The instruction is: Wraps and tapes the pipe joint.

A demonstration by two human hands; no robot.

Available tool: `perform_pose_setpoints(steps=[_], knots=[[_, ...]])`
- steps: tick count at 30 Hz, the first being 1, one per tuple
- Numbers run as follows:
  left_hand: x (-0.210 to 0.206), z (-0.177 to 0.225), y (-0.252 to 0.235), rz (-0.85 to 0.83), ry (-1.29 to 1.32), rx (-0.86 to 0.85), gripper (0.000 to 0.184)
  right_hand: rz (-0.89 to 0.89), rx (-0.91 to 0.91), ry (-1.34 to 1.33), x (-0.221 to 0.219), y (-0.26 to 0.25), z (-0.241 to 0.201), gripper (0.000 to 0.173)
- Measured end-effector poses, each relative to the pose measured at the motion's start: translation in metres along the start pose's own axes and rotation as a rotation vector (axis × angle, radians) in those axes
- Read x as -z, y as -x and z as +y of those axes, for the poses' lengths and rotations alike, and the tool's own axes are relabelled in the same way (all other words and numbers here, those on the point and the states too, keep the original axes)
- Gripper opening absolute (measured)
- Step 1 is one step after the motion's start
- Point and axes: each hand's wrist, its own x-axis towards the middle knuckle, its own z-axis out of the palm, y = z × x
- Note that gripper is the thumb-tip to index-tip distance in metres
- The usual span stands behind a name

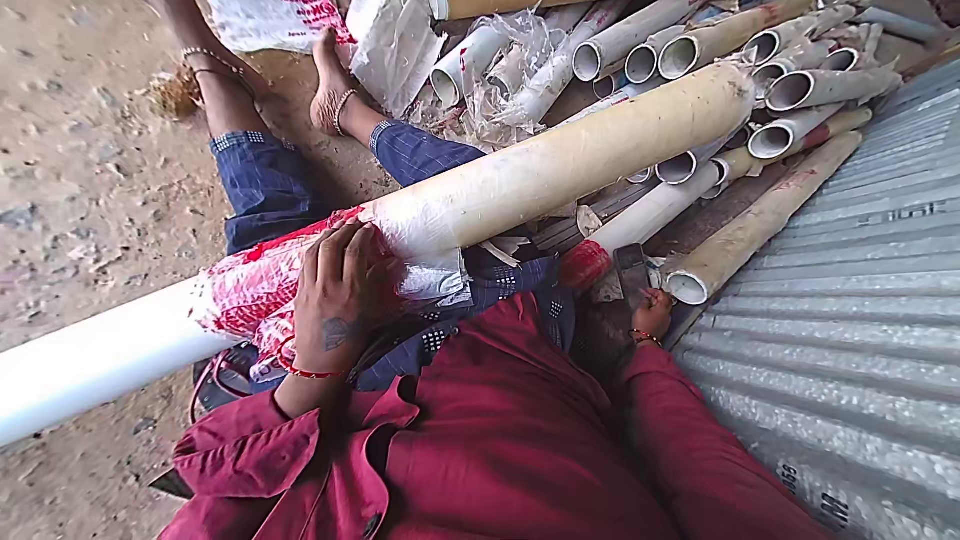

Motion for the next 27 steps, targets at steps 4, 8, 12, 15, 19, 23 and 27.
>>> perform_pose_setpoints(steps=[4,8,12,15,19,23,27], knots=[[-0.001,0.001,0.001,0.002,-0.015,-0.002,0.04,0.066,-0.079,0.034,0.0,0.005,0.017,0.036],[0.006,0.007,-0.002,-0.028,-0.026,0.024,0.039,0.058,-0.093,0.047,0.003,0.004,0.024,0.035],[0.012,0.012,-0.007,-0.053,-0.024,0.058,0.037,0.081,-0.065,0.007,0.006,0.004,0.014,0.034],[0.013,0.013,-0.007,-0.064,-0.033,0.06,0.037,0.13,0.043,-0.111,-0.002,-0.002,0.016,0.033],[0.013,0.012,-0.006,-0.059,-0.039,0.059,0.037,0.024,0.095,-0.073,-0.002,-0.008,-0.001,0.037],[0.012,0.01,-0.005,-0.039,-0.026,0.074,0.04,-0.014,0.118,-0.082,0.0,-0.011,-0.006,0.038],[0.02,0.01,-0.01,-0.077,0.071,0.207,0.066,0.318,0.173,-0.346,0.007,-0.014,-0.039,0.035]])
